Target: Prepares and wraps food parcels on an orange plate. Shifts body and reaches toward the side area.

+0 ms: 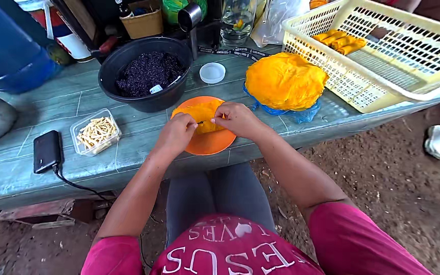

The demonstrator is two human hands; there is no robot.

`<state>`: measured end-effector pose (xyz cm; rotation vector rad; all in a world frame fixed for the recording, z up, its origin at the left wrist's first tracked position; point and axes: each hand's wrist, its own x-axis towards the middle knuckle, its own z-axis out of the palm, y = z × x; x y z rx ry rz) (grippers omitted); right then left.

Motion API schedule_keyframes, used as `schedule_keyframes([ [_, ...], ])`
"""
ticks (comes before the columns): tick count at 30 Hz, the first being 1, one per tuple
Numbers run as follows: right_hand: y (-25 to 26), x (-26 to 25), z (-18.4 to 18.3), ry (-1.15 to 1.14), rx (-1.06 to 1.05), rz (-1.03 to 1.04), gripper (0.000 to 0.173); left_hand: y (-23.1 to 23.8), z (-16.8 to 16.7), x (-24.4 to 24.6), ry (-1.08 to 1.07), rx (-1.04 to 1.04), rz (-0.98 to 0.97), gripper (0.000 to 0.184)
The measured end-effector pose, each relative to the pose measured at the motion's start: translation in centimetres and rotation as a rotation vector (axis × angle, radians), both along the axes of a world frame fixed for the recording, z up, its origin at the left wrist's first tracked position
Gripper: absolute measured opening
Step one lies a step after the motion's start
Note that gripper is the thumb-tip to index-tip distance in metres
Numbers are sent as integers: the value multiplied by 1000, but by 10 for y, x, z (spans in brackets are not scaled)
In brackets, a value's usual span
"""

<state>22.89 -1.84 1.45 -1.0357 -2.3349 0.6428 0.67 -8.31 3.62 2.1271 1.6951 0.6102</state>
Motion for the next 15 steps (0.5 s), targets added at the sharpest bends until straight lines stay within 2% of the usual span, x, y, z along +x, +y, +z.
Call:
schedule_keyframes([
  [8, 13, -26, 7, -252, -15, -188, 31, 32, 15, 10, 185, -87, 71, 23],
  [15, 13, -31, -2, -300, 132, -227, 30, 33, -4, 17, 356, 88, 73, 24],
])
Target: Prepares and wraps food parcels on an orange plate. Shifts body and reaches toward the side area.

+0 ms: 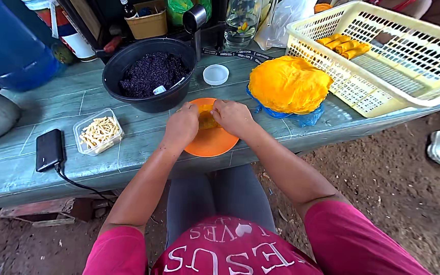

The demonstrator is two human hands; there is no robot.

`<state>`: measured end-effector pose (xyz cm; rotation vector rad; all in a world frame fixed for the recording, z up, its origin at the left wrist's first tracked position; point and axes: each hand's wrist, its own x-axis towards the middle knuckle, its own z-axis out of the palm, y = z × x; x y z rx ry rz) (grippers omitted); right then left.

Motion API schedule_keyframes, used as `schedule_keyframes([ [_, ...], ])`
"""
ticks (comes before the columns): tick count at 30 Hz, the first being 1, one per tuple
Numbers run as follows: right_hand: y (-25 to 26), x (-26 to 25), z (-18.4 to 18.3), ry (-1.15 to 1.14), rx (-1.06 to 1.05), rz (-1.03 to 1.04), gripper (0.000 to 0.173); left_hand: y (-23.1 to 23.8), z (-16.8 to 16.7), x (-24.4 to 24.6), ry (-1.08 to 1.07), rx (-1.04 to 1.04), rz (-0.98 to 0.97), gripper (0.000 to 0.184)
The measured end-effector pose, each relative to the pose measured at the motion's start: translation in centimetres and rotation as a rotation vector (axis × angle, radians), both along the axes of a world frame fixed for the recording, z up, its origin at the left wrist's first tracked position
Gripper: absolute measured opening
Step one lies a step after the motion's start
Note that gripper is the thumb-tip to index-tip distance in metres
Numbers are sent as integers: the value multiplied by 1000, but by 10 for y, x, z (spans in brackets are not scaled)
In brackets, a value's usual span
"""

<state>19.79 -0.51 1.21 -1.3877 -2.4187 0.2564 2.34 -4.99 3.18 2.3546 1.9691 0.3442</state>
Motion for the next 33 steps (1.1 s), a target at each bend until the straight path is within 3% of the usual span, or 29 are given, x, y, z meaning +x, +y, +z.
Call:
schedule_keyframes([
  [7, 2, -2, -2, -66, 20, -4, 30, 4, -11, 0, 64, 15, -13, 24],
  [11, 1, 5, -1, 114, 88, 17, 32, 4, -8, -1, 25, 4, -10, 23],
  [14, -15, 11, -5, 296, 309, 198, 27, 5, -6, -3, 15, -9, -14, 23],
  [17, -31, 8, -17, 269, 395, 340, 26, 8, -4, -5, -1, -11, -2, 25],
  [24, -26, 0, -21, 124, 279, 363, 25, 20, -3, -13, -77, -94, -23, 25],
  [29, -17, 1, -11, 154, 137, 387, 21, 2, 11, -23, -329, -68, 19, 26],
  [33, -9, 8, 14, 213, -173, 326, 43, -16, 9, -15, -441, -52, -104, 25],
])
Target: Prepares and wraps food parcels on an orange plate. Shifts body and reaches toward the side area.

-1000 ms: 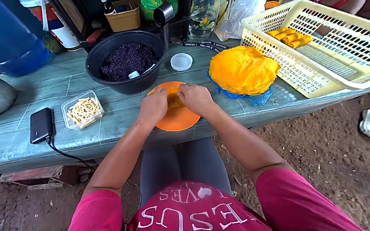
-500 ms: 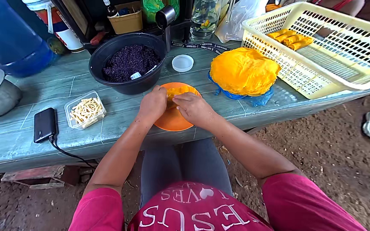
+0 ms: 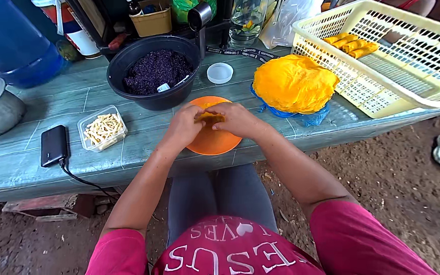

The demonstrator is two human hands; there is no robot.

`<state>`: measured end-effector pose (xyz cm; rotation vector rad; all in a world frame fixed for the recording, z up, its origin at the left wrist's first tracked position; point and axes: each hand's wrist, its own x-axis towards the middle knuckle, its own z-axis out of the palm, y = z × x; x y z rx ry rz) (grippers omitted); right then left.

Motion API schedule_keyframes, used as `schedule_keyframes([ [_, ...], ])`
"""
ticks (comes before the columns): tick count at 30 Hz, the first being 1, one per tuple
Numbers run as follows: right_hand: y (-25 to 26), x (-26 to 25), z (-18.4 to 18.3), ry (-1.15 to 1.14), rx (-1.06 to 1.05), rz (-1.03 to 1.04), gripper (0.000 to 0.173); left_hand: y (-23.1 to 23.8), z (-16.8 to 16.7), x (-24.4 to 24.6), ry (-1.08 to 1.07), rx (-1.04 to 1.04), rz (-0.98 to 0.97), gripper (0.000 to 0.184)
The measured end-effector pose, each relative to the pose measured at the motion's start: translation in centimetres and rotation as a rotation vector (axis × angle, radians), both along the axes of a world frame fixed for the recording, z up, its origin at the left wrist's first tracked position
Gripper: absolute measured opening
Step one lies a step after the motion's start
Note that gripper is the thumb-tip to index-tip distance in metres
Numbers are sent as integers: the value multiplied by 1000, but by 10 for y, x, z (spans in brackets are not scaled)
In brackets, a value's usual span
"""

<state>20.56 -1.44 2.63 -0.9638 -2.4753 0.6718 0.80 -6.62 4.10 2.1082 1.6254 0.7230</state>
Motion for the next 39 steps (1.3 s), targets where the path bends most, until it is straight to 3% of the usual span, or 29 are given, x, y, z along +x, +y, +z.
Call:
schedule_keyframes([
  [3, 1, 7, 11, 29, -81, -75, 58, 4, -11, 5, 62, 3, -105, 28],
  [7, -2, 4, 8, -37, -121, -82, 73, 13, -15, 9, 145, -66, -101, 37],
  [12, 9, 3, -7, -26, -136, -53, 74, 21, -17, 6, 84, -93, -96, 41],
  [17, 9, 1, -9, -57, -87, -31, 67, 24, -13, -1, 67, -101, -148, 27],
  [23, 13, 11, -8, 45, -143, -16, 86, 29, -10, 6, 203, -190, -154, 48],
  [34, 8, 9, -14, -2, -75, -12, 70, 36, -12, 3, 198, -144, -240, 29],
  [36, 7, 8, -15, -6, -56, -18, 69, 35, -11, -1, 172, -151, -254, 34],
  [39, 8, 10, -10, -23, -86, -3, 73, 27, -1, -17, 47, -205, -239, 59],
])
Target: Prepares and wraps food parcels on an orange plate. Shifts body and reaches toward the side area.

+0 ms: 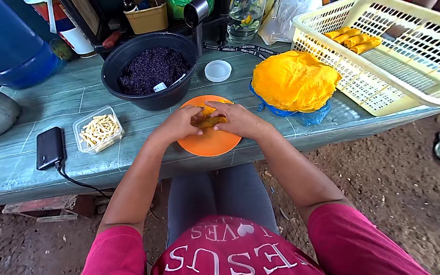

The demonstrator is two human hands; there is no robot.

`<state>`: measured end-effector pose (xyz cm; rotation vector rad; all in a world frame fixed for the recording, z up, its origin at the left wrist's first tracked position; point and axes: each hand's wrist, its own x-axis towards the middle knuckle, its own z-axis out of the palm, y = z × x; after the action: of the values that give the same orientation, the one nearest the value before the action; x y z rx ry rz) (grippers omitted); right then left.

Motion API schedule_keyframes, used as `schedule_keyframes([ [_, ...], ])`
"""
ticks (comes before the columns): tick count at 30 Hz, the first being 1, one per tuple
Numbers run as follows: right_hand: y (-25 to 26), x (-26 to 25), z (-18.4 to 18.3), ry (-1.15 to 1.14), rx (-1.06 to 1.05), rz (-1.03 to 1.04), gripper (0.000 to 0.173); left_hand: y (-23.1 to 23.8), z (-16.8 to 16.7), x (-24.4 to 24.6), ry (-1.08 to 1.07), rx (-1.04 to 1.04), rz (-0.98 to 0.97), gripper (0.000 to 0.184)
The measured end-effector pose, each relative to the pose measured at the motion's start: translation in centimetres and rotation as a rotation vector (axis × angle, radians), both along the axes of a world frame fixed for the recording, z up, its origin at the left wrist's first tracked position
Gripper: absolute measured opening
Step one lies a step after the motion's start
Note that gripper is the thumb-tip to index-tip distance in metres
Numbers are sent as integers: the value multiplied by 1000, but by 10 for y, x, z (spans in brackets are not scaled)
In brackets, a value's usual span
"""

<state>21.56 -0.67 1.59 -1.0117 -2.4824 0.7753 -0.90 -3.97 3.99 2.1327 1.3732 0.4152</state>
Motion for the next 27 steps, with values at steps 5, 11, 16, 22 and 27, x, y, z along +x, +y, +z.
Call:
schedule_keyframes([
  [5, 3, -3, 0, 44, 135, 123, 54, -12, -2, -27, -135, 32, 71, 58],
  [11, 8, -23, 6, -71, 38, 159, 45, -13, -11, -15, -64, 61, 98, 61],
  [16, 9, -23, 4, -37, -4, 104, 46, -9, -18, -14, -102, 50, 91, 61],
  [22, 8, -24, -3, -38, 73, 143, 36, -7, -17, -18, -37, 97, 45, 62],
  [27, 9, -27, 1, -88, 132, 235, 32, -17, -11, -34, 5, 125, 31, 66],
])
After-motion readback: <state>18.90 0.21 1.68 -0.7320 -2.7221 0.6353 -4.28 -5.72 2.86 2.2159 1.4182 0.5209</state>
